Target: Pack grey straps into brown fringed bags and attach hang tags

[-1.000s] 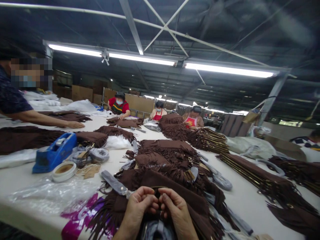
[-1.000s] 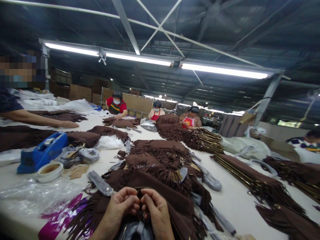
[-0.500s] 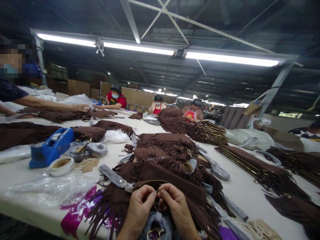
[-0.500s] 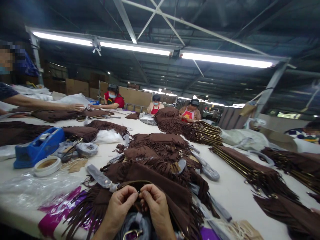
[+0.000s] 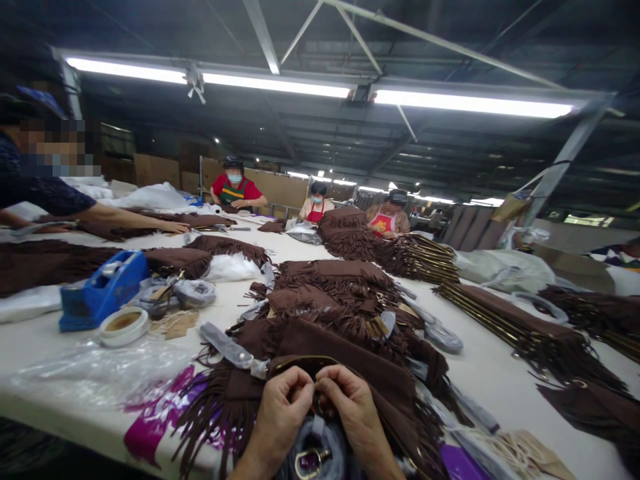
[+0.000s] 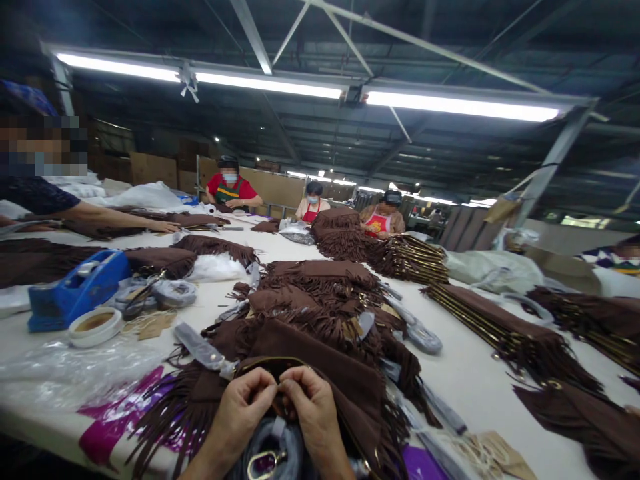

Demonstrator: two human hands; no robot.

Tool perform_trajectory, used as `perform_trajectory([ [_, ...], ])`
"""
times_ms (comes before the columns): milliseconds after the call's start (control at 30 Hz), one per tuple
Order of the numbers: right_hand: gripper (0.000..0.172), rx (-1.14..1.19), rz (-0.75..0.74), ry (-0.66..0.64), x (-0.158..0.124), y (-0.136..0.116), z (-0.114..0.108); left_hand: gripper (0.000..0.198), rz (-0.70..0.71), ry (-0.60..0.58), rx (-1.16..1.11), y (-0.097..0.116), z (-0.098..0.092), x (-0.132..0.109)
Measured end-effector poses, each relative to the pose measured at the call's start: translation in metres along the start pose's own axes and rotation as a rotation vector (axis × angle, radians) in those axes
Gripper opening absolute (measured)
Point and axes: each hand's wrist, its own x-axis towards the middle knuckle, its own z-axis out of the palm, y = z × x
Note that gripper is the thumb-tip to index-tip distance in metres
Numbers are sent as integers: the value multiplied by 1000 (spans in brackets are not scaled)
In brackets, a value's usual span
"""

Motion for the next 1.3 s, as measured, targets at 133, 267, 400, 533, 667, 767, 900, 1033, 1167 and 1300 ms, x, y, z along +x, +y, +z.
perform_trajectory([
  [133, 41, 25, 5, 0, -1, 1, 0, 25, -8, 18, 6, 1, 0, 0],
  [267, 40, 14, 6, -7, -2, 0, 0, 24, -10, 18, -7, -1, -1, 1],
  [400, 38, -17, -16, -17, -1, 2, 0, 25, -3, 21, 1, 1, 0, 1],
  [533, 30, -78, -67, -14, 0, 7, -1, 24, -16, 22, 11, 3, 1, 1],
  [667, 20, -160, -134, -20, -3, 14, 0, 23, -2, 57, 23, -1, 2, -1],
  [767, 17, -213, -173, -17, -5, 19, 1, 22, 21, 60, 54, -7, 3, -3],
  [900, 18, -317, -217, -9, -3, 18, 5, 21, 36, 87, 97, -14, 6, -2],
  [1033, 26, -607, -400, 46, -16, 10, 6, 23, 60, 99, 92, -4, 2, 1],
  [1167, 34, -1022, -768, 88, -52, 20, -1, 23, 141, 27, 175, 17, -10, 1],
  [1300, 24, -1306, -967, 140, -76, 48, 2, 22, 279, -7, 285, 24, -18, 0],
])
